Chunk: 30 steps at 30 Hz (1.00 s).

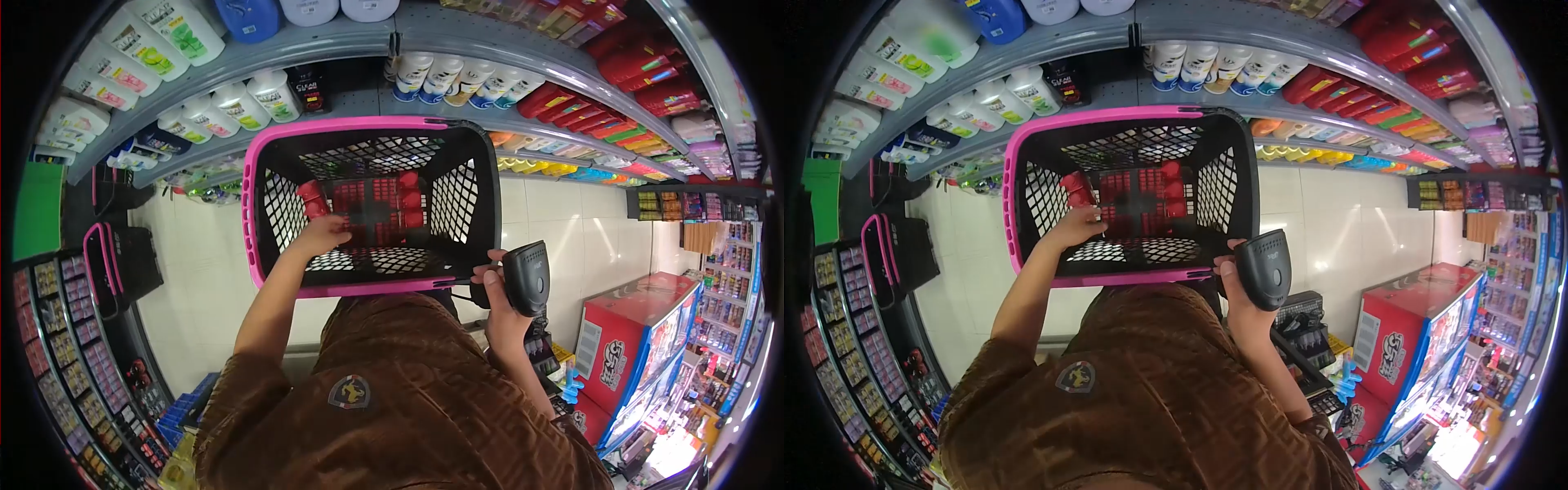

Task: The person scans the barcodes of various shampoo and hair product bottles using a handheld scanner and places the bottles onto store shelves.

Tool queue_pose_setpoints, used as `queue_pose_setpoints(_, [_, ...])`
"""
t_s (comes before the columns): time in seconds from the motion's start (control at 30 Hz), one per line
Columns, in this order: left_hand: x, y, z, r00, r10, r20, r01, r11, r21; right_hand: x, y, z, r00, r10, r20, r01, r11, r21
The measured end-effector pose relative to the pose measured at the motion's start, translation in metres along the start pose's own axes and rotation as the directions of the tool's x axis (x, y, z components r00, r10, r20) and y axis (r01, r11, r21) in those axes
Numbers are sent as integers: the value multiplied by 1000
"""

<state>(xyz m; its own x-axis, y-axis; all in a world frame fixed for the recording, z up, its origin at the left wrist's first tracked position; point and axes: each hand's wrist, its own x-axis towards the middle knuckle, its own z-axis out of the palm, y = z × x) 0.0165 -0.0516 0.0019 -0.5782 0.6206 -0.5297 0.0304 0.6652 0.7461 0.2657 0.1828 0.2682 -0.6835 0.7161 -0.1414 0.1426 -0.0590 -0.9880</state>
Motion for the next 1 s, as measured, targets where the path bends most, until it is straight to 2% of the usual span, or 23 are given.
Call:
queue_pose_setpoints(0.03, [13, 2, 12, 998, 61, 24, -62, 997, 53, 2, 0, 1, 1000, 13, 3, -13, 1000, 16])
queue_pose_setpoints(0.1, [40, 21, 48, 997, 72, 19, -72, 997, 11, 4, 0, -1, 1000, 24, 18, -24, 1000, 6])
queue_pose_setpoints(0.17, [55, 57, 69, 987, 107, 119, -121, 985, 121, 7, 1, -8, 999, 29, 16, -29, 1000, -4])
queue_pose_setpoints(0.2, [65, 66, 83, 986, 108, 131, -123, 986, 112, 8, 1, -13, 999, 48, 18, -47, 997, -63])
queue_pose_setpoints(0.27, [90, 79, 110, 981, 5, 191, -53, 968, 245, 11, 2, -28, 997, 73, 14, -70, 989, -133])
queue_pose_setpoints(0.33, [110, 76, 136, 977, -10, 212, -52, 957, 284, 15, 7, -44, 995, 99, -24, -101, 988, -117])
queue_pose_setpoints(0.4, [119, 79, 157, 988, -52, 146, -2, 938, 347, 18, 9, -62, 992, 104, -68, -112, 984, -138])
queue_pose_setpoints(0.43, [126, 77, 167, 987, -47, 157, -13, 934, 356, 19, 10, -71, 988, 117, -96, -126, 988, -87])
queue_pose_setpoints(0.5, [133, 75, 179, 986, -133, 105, 100, 957, 274, 25, 12, -91, 982, 132, -133, -137, 990, -28])
queue_pose_setpoints(0.6, [129, 78, 182, 975, -184, 125, 132, 931, 340, 37, 13, -120, 986, 116, -117, -121, 992, -38])
queue_pose_setpoints(0.63, [119, 84, 180, 993, -96, 75, 65, 938, 340, 43, 13, -129, 990, 107, -92, -114, 990, -80])
queue_pose_setpoints(0.67, [112, 91, 174, 993, -100, 58, 73, 931, 356, 50, 13, -136, 993, 96, -65, -103, 988, -116])
queue_pose_setpoints(0.73, [88, 113, 156, 995, -64, 78, 44, 969, 242, 66, 15, -150, 996, 84, -22, -86, 990, -116])
queue_pose_setpoints(0.77, [71, 130, 149, 1000, -22, -10, 24, 957, 288, 73, 16, -155, 997, 73, 15, -71, 988, -138])
queue_pose_setpoints(0.8, [53, 150, 137, 999, -34, -30, 41, 949, 312, 81, 16, -158, 997, 73, 28, -70, 992, -107])
queue_pose_setpoints(0.87, [19, 191, 115, 995, 48, -89, 0, 881, 473, 96, 14, -160, 991, 96, 88, -95, 995, -14])
queue_pose_setpoints(0.93, [-17, 239, 95, 989, -1, -147, 69, 886, 458, 110, 22, -165, 983, 95, 155, -109, 990, 84])
queue_pose_setpoints(1.0, [-51, 274, 80, 965, 130, -230, -52, 947, 317, 123, 26, -172, 938, 1, 345, -14, 999, 36])
